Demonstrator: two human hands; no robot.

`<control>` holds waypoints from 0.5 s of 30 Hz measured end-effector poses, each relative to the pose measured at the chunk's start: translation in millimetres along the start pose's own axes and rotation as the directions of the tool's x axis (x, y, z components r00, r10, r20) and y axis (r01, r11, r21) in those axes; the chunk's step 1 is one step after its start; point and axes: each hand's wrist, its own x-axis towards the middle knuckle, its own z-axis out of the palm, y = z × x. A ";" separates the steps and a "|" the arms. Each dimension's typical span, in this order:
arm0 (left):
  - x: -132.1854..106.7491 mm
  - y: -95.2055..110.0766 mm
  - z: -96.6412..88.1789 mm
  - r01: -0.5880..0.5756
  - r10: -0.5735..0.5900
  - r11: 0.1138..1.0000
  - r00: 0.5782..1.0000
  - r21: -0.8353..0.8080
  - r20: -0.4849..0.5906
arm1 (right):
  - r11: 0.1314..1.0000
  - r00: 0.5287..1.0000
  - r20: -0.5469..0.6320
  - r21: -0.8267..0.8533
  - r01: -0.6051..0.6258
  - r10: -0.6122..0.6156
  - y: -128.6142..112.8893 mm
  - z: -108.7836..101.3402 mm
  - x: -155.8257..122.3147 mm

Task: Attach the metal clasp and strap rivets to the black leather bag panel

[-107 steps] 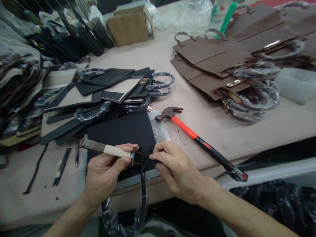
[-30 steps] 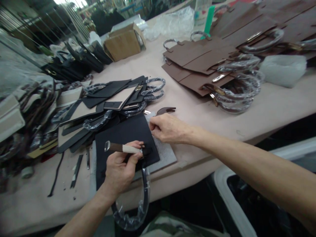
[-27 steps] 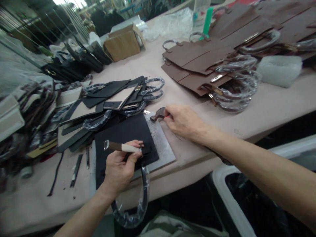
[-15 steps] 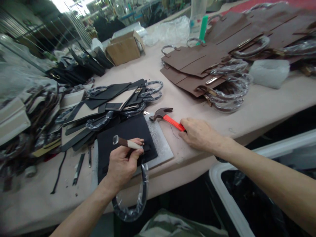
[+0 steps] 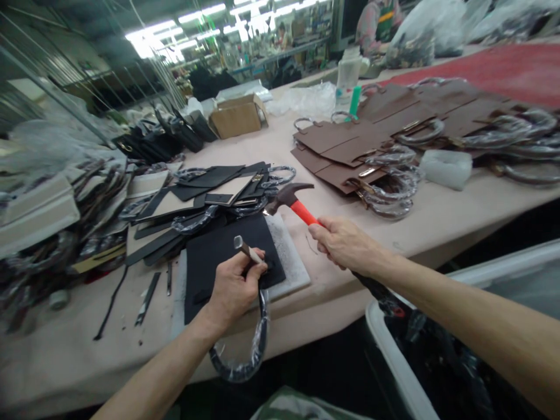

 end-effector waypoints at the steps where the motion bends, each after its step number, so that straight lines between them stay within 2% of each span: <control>1: 0.3 0.6 -0.1 -0.002 0.002 1.000 1.000 0.014 0.006 | 0.993 0.992 -0.075 -0.067 0.096 -0.101 -9.0 -3.8 -10.4; 3: 0.9 1.0 -0.3 -0.001 0.001 1.000 1.000 0.028 0.015 | 0.919 0.922 -0.172 -0.257 0.298 -0.347 -26.3 -11.6 -31.1; 5: 1.3 0.9 -0.3 0.002 -0.003 1.000 1.000 0.013 0.023 | 0.796 0.839 -0.160 -0.446 0.409 -0.521 -39.4 -17.9 -46.9; 6: 1.5 0.8 -0.3 0.002 -0.002 1.000 1.000 0.006 0.027 | 0.744 0.826 -0.121 -0.520 0.420 -0.551 -44.1 -20.4 -52.1; 9: 2.3 1.9 -0.4 -0.003 0.002 1.000 0.999 0.022 0.033 | 0.603 0.833 0.007 -0.687 0.406 -0.553 -54.0 -26.8 -58.6; 10: 2.6 2.6 -0.5 -0.002 0.001 1.000 0.999 0.031 0.032 | 0.558 0.822 0.027 -0.722 0.410 -0.568 -57.5 -28.9 -59.8; 11: 2.8 3.3 -0.5 -0.001 0.000 0.999 1.000 0.035 0.031 | 0.522 0.792 0.018 -0.743 0.419 -0.611 -61.5 -30.8 -61.4; 13: 3.1 4.2 -0.6 0.002 -0.003 1.000 1.000 0.028 0.031 | 0.511 0.684 -0.095 -0.740 0.437 -0.723 -69.5 -32.7 -66.5; 15: 3.0 3.9 -0.6 0.002 -0.003 1.000 1.000 0.017 0.031 | 0.579 0.589 -0.272 -0.694 0.428 -0.761 -74.5 -31.4 -72.1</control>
